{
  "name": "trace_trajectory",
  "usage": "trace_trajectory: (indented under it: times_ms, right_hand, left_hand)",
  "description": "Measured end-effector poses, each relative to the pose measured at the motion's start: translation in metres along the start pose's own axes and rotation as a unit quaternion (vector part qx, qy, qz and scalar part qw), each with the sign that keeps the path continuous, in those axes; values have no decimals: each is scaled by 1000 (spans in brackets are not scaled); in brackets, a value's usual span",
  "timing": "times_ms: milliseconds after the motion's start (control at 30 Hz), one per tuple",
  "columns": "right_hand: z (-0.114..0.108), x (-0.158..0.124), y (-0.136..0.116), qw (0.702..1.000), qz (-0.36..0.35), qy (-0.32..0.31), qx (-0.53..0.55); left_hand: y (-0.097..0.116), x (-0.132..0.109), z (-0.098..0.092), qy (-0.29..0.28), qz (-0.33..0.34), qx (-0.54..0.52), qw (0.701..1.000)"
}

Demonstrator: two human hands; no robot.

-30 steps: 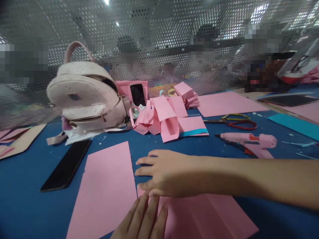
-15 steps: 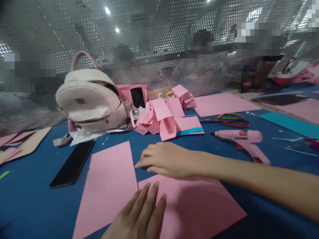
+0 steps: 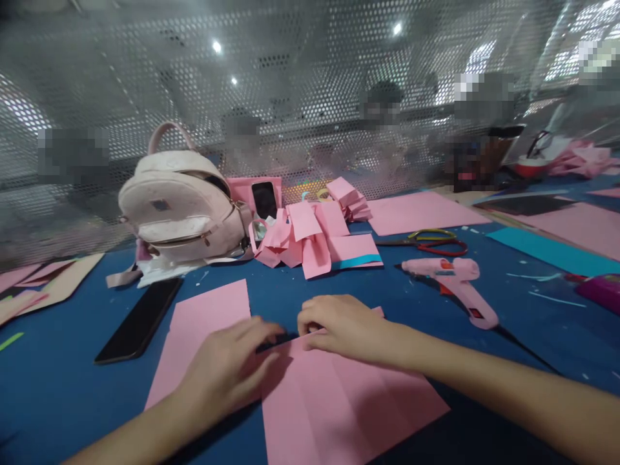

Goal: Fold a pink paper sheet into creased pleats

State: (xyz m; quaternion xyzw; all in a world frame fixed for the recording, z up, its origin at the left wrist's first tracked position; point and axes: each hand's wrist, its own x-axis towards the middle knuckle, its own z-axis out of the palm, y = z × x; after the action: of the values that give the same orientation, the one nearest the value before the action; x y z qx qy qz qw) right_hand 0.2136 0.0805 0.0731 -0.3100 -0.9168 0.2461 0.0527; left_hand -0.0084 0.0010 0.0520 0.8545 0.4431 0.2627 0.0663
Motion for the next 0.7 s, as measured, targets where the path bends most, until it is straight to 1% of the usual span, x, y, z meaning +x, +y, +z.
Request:
trace_trajectory:
  times_ms: [67, 133, 300, 400, 567, 700]
  right_hand:
    - [1, 0, -2, 1000, -7, 7, 11]
    - [2, 0, -5, 1000, -12, 14, 17]
    - [4, -1, -12, 998, -27, 50, 30]
    - [2, -6, -13, 996, -25, 70, 40]
    - [-9, -19, -14, 992, -29, 88, 89]
    - [-15, -30, -7, 987, -17, 92, 134]
  left_hand:
    - [-5, 6, -3, -2, -89, -71, 994]
    - [-6, 10, 0, -8, -129, -118, 985]
    - [1, 17, 8, -8, -145, -157, 977]
    - [5, 21, 5, -12, -154, -196, 969]
    - [11, 16, -15, 2, -161, -220, 962]
    - [11, 6, -33, 13, -159, -221, 962]
